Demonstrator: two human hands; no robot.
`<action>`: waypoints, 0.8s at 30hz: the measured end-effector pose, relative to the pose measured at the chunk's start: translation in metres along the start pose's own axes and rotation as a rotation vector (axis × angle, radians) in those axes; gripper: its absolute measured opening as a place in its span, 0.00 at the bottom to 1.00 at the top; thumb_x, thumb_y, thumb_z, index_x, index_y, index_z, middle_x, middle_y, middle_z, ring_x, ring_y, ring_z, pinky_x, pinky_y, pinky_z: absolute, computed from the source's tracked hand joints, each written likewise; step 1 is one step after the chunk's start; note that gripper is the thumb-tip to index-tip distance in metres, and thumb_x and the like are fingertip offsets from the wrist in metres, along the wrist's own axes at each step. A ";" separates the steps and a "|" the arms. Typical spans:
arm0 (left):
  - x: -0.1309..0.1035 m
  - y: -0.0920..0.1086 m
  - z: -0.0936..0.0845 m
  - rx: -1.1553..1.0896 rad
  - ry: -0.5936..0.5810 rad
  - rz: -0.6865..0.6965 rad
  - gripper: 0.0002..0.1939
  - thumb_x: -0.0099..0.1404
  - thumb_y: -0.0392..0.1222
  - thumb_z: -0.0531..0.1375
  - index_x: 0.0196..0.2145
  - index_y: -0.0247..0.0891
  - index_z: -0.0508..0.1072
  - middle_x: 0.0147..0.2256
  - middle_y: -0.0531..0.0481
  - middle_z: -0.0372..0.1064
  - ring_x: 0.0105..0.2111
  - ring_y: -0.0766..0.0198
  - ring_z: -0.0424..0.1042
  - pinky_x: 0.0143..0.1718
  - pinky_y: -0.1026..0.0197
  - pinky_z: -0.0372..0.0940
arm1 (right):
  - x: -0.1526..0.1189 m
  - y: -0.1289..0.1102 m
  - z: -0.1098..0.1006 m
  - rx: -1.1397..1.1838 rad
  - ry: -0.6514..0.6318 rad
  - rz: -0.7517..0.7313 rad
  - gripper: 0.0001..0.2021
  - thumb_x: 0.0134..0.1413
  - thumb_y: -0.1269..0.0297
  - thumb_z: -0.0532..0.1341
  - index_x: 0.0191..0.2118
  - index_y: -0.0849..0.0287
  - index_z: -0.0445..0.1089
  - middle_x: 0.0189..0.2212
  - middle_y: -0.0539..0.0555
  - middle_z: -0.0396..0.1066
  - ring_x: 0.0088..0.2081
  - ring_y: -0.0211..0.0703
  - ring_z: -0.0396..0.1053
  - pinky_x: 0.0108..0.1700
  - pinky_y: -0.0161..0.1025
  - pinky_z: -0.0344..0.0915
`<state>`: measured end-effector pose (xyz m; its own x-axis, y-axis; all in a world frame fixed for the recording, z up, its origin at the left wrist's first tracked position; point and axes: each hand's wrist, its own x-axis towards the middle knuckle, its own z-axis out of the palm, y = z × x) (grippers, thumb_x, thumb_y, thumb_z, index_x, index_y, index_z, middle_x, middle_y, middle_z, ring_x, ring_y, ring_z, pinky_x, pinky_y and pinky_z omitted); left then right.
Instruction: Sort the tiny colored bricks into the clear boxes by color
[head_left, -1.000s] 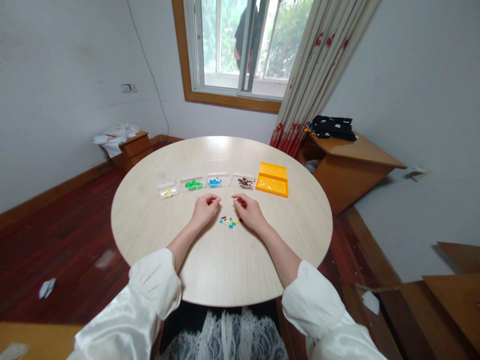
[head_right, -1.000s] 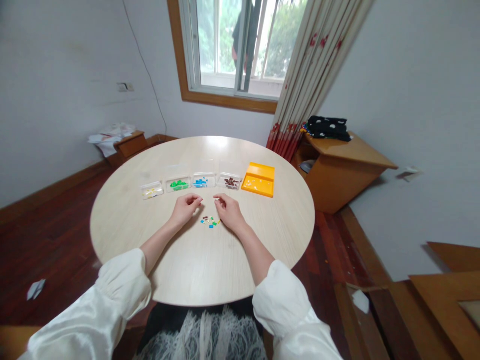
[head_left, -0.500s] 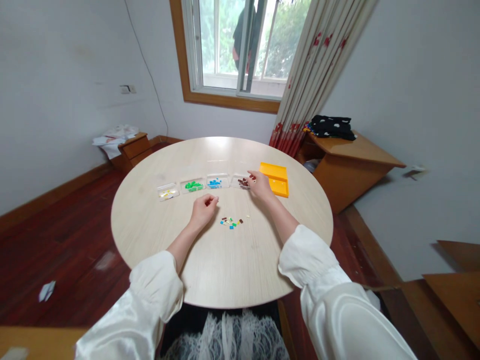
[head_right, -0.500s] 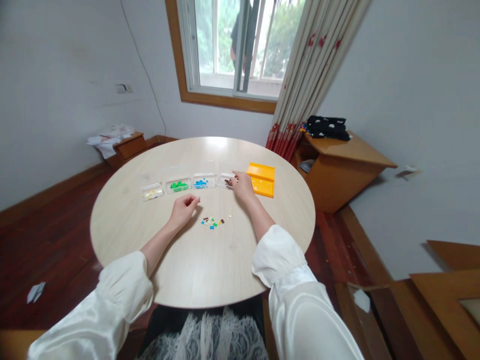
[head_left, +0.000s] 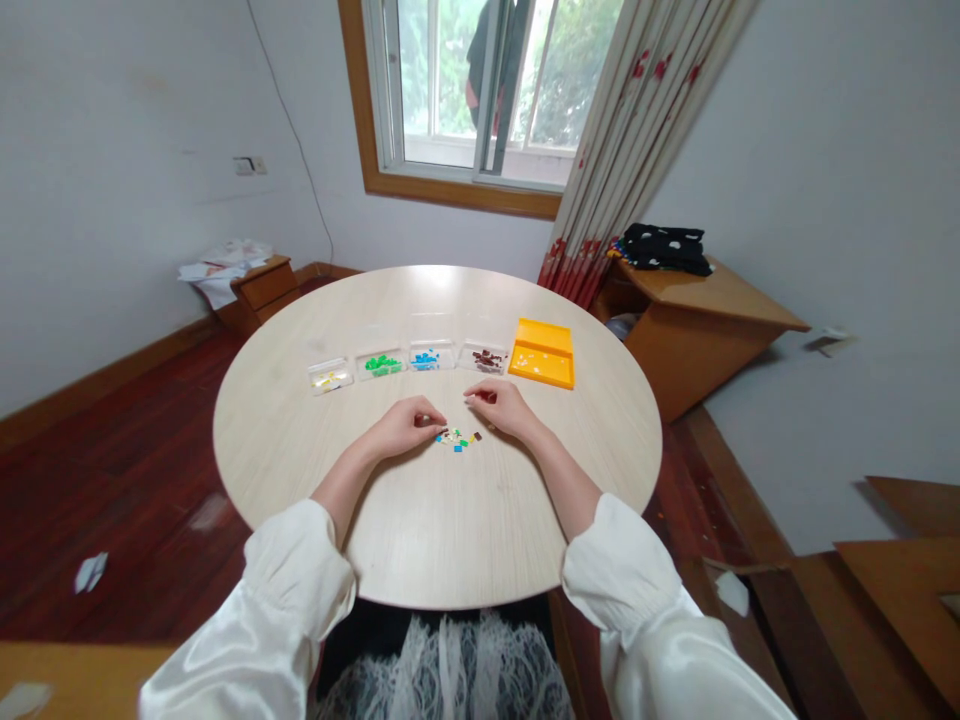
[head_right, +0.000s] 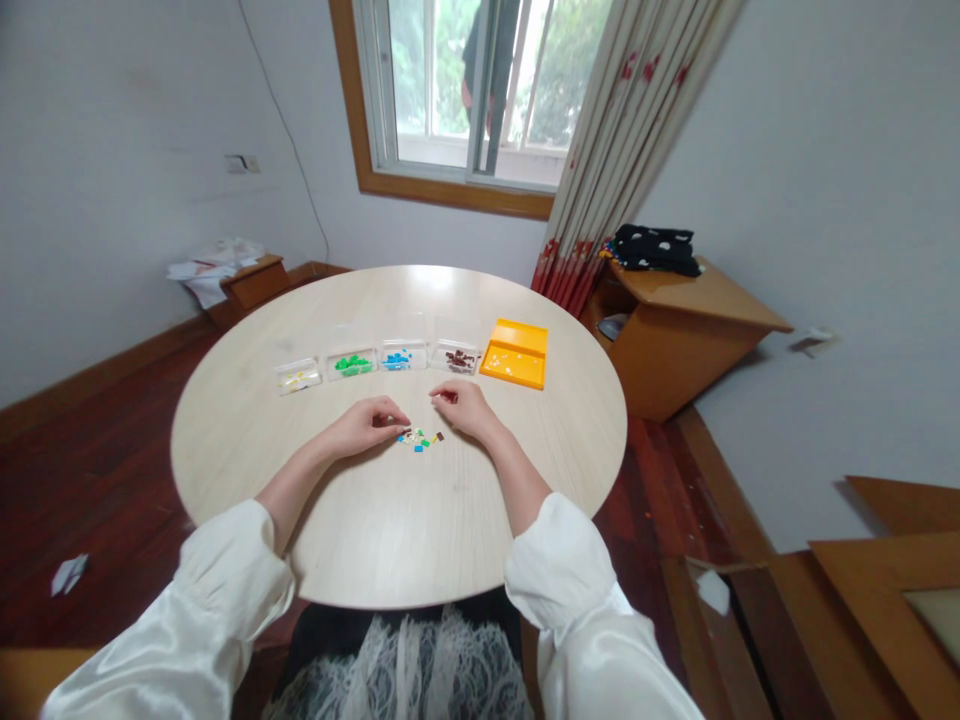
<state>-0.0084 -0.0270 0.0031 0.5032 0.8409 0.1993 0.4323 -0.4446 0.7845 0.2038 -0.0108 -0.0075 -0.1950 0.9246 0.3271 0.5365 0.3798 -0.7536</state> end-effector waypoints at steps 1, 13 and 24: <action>0.000 0.000 0.000 0.003 -0.017 0.000 0.09 0.52 0.43 0.60 0.27 0.37 0.77 0.29 0.47 0.71 0.28 0.65 0.66 0.31 0.63 0.61 | -0.001 -0.001 0.001 0.008 -0.017 -0.003 0.08 0.47 0.67 0.60 0.32 0.61 0.76 0.27 0.53 0.74 0.28 0.36 0.66 0.34 0.35 0.62; 0.008 -0.006 0.010 0.118 0.119 0.004 0.07 0.54 0.38 0.57 0.25 0.37 0.75 0.26 0.49 0.69 0.26 0.65 0.64 0.30 0.63 0.59 | -0.003 -0.013 0.012 0.095 -0.052 0.038 0.09 0.46 0.66 0.59 0.31 0.62 0.76 0.25 0.52 0.73 0.25 0.35 0.64 0.29 0.35 0.64; 0.018 -0.008 0.019 -0.011 0.371 -0.091 0.06 0.55 0.40 0.57 0.26 0.37 0.72 0.22 0.53 0.67 0.22 0.67 0.60 0.27 0.64 0.55 | 0.002 -0.021 0.022 0.157 -0.108 0.090 0.12 0.51 0.62 0.56 0.27 0.63 0.74 0.19 0.48 0.68 0.22 0.33 0.61 0.25 0.31 0.57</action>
<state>0.0113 -0.0147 -0.0105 0.1573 0.9324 0.3254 0.4537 -0.3609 0.8148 0.1739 -0.0169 -0.0034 -0.2431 0.9496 0.1979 0.4233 0.2875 -0.8592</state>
